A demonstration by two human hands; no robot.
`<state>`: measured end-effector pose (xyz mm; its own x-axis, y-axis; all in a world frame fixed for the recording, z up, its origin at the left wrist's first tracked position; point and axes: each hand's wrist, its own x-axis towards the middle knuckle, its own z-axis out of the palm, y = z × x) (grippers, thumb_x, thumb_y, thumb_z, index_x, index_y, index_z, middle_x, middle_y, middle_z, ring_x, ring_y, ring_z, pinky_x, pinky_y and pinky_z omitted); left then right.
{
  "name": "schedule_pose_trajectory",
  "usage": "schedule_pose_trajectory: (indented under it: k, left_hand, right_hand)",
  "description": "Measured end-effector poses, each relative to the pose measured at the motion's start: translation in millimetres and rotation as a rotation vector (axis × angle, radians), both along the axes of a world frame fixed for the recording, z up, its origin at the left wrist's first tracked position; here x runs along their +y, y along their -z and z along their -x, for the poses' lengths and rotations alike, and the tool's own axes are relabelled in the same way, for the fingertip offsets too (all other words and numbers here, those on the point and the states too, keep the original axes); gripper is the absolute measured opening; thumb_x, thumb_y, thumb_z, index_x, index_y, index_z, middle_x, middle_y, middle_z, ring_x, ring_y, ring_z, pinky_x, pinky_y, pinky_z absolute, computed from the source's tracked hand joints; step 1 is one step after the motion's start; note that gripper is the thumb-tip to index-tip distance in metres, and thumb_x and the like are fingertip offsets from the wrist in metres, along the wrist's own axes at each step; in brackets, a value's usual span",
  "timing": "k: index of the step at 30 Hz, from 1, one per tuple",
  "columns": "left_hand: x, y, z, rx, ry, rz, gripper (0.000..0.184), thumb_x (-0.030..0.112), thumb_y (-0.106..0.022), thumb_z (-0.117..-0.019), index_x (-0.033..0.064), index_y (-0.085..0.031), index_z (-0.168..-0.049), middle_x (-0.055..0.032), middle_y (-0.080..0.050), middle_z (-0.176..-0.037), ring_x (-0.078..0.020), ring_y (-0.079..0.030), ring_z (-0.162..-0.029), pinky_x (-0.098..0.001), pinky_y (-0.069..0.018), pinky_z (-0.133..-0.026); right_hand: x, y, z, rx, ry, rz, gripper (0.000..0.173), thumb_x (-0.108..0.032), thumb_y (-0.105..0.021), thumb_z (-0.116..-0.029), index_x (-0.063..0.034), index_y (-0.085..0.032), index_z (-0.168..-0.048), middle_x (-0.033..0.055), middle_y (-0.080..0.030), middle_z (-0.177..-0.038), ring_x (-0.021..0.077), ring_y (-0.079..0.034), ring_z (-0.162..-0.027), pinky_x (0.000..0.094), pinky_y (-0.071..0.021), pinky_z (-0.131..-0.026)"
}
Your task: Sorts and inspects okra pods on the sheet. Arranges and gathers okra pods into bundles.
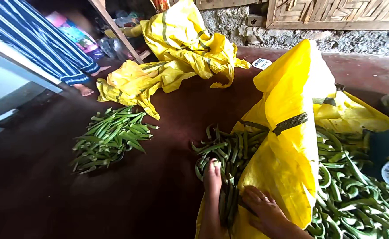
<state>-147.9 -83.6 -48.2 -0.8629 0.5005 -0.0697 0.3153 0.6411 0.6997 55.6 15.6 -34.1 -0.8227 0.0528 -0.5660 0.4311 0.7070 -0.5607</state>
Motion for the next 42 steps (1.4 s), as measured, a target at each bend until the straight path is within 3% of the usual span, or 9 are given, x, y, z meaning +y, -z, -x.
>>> schedule_pose_trajectory:
  k: [3, 6, 10, 16, 20, 22, 26, 37, 42]
  left_hand:
    - [-24, -10, -7, -0.395, -0.138, -0.649, 0.028, 0.011, -0.035, -0.1082, -0.0045, -0.049, -0.127, -0.0071, -0.073, -0.094, -0.0082, -0.066, -0.072, -0.0236, -0.0549, -0.067]
    - [-40, -17, -12, -0.745, -0.039, -0.951, 0.027, 0.024, -0.036, -0.1085, 0.0065, -0.053, -0.12, -0.0055, -0.075, -0.093, -0.0105, -0.072, -0.077, -0.0235, -0.0585, -0.069]
    - [-45, -17, -23, -0.898, 0.102, -1.006, 0.03, 0.04, -0.059, -0.1025, 0.0146, -0.065, -0.117, -0.0059, -0.076, -0.095, -0.0122, -0.073, -0.081, -0.0242, -0.0594, -0.072]
    - [-36, -10, -40, -1.028, 0.186, -1.059, 0.027, 0.038, -0.057, -0.1044, 0.0183, -0.068, -0.119, -0.0059, -0.076, -0.098, -0.0113, -0.073, -0.083, -0.0226, -0.0593, -0.071]
    - [-27, -10, -54, -0.944, 0.043, -1.018, 0.022, 0.031, -0.05, -0.1077, 0.0136, -0.063, -0.112, -0.0059, -0.076, -0.092, -0.0107, -0.073, -0.077, -0.0223, -0.059, -0.068]
    - [-21, -16, -61, -0.862, -0.07, -0.94, 0.023, 0.019, -0.038, -0.108, 0.0087, -0.058, -0.108, -0.0052, -0.074, -0.086, -0.0106, -0.071, -0.071, -0.0231, -0.059, -0.065]
    - [-18, -17, -62, -0.773, -0.05, -0.951, 0.018, 0.014, -0.041, -0.1059, 0.0095, -0.054, -0.118, -0.005, -0.076, -0.086, -0.0116, -0.073, -0.071, -0.0231, -0.0596, -0.062]
    - [-21, -37, -59, -0.413, 0.058, -0.985, 0.015, 0.019, -0.063, -0.1014, 0.0168, -0.061, -0.116, -0.0011, -0.077, -0.093, -0.0073, -0.073, -0.075, -0.0191, -0.0584, -0.061]
    - [-20, -49, -59, -0.26, 0.017, -0.773, 0.014, 0.004, -0.06, -0.0965, 0.0049, -0.056, -0.11, 0.0031, -0.072, -0.083, -0.003, -0.067, -0.06, -0.0184, -0.0565, -0.052]
  right_hand:
    - [0, -1, 0, 0.012, 0.007, 0.014, 0.065, -0.039, -0.065, -0.0984, -0.0234, -0.042, -0.157, 0.0052, -0.025, -0.17, 0.0355, -0.012, -0.158, 0.0704, -0.0099, -0.121]
    - [7, -8, 3, 0.069, 0.109, 0.152, 0.057, -0.044, -0.058, -0.1018, -0.0174, -0.051, -0.151, 0.0096, -0.038, -0.164, 0.038, -0.022, -0.155, 0.0693, -0.015, -0.121]
    - [17, -7, 4, 0.361, 0.391, 0.495, 0.058, -0.048, -0.045, -0.1056, -0.0019, -0.059, -0.139, 0.0193, -0.064, -0.134, 0.0306, -0.059, -0.128, 0.048, -0.0432, -0.113]
    - [15, -15, 7, 0.555, 0.43, 0.484, 0.033, -0.027, -0.056, -0.1047, 0.0016, -0.072, -0.108, 0.0153, -0.072, -0.103, 0.0177, -0.068, -0.099, 0.0348, -0.053, -0.094]
    - [8, -18, 6, 0.39, 0.584, 0.764, 0.032, -0.027, -0.044, -0.1068, -0.0102, -0.063, -0.087, -0.006, -0.054, -0.072, 0.0006, -0.051, -0.066, 0.0196, -0.0438, -0.063]
    - [0, -20, 6, 0.271, 0.758, 1.125, 0.033, -0.024, -0.036, -0.1059, -0.0163, -0.058, -0.083, -0.0086, -0.056, -0.07, 0.0032, -0.056, -0.066, 0.0235, -0.0502, -0.068]
    - [-10, -21, 5, 0.101, 0.973, 1.593, 0.045, -0.022, -0.023, -0.1087, -0.0187, -0.055, -0.077, -0.0058, -0.055, -0.066, 0.0102, -0.059, -0.065, 0.0337, -0.0555, -0.077]
    - [-9, -15, 2, 0.098, 0.878, 1.604, 0.049, -0.023, -0.022, -0.1075, -0.0168, -0.067, -0.088, -0.0049, -0.064, -0.073, 0.0119, -0.065, -0.075, 0.0349, -0.0568, -0.08]
    - [-11, -17, 3, 0.092, 0.872, 1.597, 0.049, -0.022, -0.021, -0.107, -0.0185, -0.064, -0.083, -0.0059, -0.063, -0.071, 0.0109, -0.065, -0.073, 0.0344, -0.0561, -0.08]
